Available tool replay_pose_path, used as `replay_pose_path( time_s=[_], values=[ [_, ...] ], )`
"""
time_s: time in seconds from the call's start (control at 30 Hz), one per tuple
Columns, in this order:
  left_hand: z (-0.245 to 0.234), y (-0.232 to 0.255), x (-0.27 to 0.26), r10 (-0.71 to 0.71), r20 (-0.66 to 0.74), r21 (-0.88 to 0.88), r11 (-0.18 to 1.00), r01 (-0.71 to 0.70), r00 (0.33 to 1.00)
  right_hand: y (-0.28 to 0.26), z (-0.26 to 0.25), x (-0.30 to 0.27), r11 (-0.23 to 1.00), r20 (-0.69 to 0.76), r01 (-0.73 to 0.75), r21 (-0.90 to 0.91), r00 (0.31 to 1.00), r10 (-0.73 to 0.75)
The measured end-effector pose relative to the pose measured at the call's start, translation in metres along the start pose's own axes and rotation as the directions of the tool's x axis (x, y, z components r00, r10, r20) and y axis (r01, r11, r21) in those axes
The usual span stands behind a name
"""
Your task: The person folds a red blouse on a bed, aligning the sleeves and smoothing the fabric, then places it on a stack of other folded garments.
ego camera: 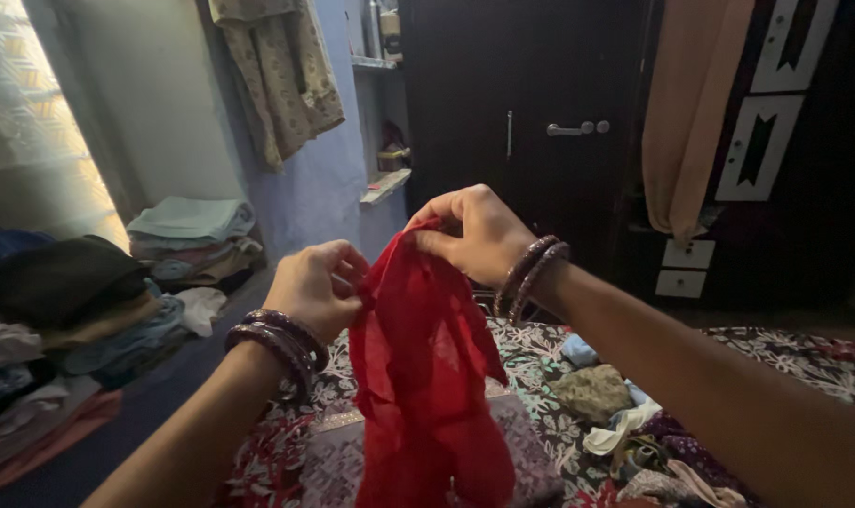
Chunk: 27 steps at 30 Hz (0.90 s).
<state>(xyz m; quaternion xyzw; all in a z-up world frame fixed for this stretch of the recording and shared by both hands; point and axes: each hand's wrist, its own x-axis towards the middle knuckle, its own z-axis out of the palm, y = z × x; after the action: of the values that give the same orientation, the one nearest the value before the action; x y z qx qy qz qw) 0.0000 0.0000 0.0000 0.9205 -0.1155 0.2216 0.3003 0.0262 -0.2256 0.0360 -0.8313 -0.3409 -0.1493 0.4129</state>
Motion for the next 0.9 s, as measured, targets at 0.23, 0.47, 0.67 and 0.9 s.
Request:
replay_pose_path(
  time_s=[0.23, 0.47, 0.67, 0.9],
  values=[
    [-0.025, 0.015, -0.008, -0.309, 0.131, -0.338, 0.880, 0.335, 0.942, -0.008, -0.009, -0.001, 0.973, -0.035, -0.054, -0.223, 0.998, 0.047],
    [-0.017, -0.030, 0.008, -0.130, 0.336, -0.635, 0.700, 0.326, 0.933, -0.011, -0.008, 0.002, 0.944, -0.129, -0.035, -0.328, 0.992, -0.008],
    [-0.028, -0.054, 0.000, -0.187, 0.387, -0.465, 0.806, 0.366, 0.903, 0.004, -0.016, 0.003, 0.935, -0.171, -0.121, -0.334, 0.983, 0.067],
    [-0.055, -0.071, -0.018, -0.201, 0.422, -0.466, 0.788, 0.402, 0.884, 0.030, -0.022, 0.000, 0.919, -0.216, -0.066, -0.390, 0.976, -0.021]
  ],
)
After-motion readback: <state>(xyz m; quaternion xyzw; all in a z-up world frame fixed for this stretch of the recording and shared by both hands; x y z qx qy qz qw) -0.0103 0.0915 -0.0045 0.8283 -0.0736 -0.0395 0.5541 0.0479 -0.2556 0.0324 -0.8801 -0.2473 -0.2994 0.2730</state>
